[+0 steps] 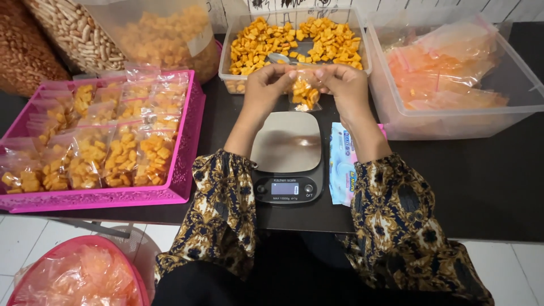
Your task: The person is portioning small snacks into plastic bags using a spoon and weighing each bag on a digital scale to ensure consistent weight.
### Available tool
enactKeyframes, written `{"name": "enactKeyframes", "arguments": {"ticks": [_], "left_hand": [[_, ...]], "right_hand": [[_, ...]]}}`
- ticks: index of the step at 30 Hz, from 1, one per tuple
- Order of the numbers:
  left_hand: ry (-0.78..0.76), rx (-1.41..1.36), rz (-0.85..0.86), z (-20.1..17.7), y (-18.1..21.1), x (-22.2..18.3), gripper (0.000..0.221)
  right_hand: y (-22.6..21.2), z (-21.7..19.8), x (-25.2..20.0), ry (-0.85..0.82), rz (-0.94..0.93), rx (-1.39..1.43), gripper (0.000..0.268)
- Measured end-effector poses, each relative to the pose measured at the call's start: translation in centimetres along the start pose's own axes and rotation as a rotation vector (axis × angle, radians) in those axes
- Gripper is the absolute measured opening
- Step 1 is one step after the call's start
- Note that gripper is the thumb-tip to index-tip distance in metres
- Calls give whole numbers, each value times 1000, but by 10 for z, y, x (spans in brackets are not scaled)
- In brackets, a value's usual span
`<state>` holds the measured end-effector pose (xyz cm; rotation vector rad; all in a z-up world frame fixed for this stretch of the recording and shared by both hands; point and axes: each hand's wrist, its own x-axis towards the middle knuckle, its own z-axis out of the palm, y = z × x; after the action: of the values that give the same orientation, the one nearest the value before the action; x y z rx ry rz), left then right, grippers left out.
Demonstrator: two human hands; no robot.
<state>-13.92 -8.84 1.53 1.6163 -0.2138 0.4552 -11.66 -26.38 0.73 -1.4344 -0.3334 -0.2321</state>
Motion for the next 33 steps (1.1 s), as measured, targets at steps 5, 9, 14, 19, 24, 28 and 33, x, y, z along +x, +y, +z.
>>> {"name": "enactKeyframes", "arguments": {"ticks": [5, 9, 14, 19, 24, 28, 33], "left_hand": [[-28, -20, 24, 3, -10, 3, 18], [-14, -27, 19, 2, -3, -1, 16], [13, -10, 18, -4, -10, 1, 16], [17, 35, 40, -9, -5, 5, 15], [14, 112, 86, -17, -1, 6, 11], [-4, 77, 70, -14, 5, 6, 14], [-37, 58, 50, -10, 3, 14, 16]], "right_hand": [[7, 0, 5, -9, 3, 2, 18], [7, 6, 4, -34, -9, -5, 17], [-13, 24, -8, -70, -15, 12, 19], [-15, 27, -8, -64, -14, 20, 18], [-4, 24, 1, -56, 10, 6, 18], [-10, 26, -4, -40, 12, 23, 18], [-7, 26, -1, -48, -11, 29, 17]]}}
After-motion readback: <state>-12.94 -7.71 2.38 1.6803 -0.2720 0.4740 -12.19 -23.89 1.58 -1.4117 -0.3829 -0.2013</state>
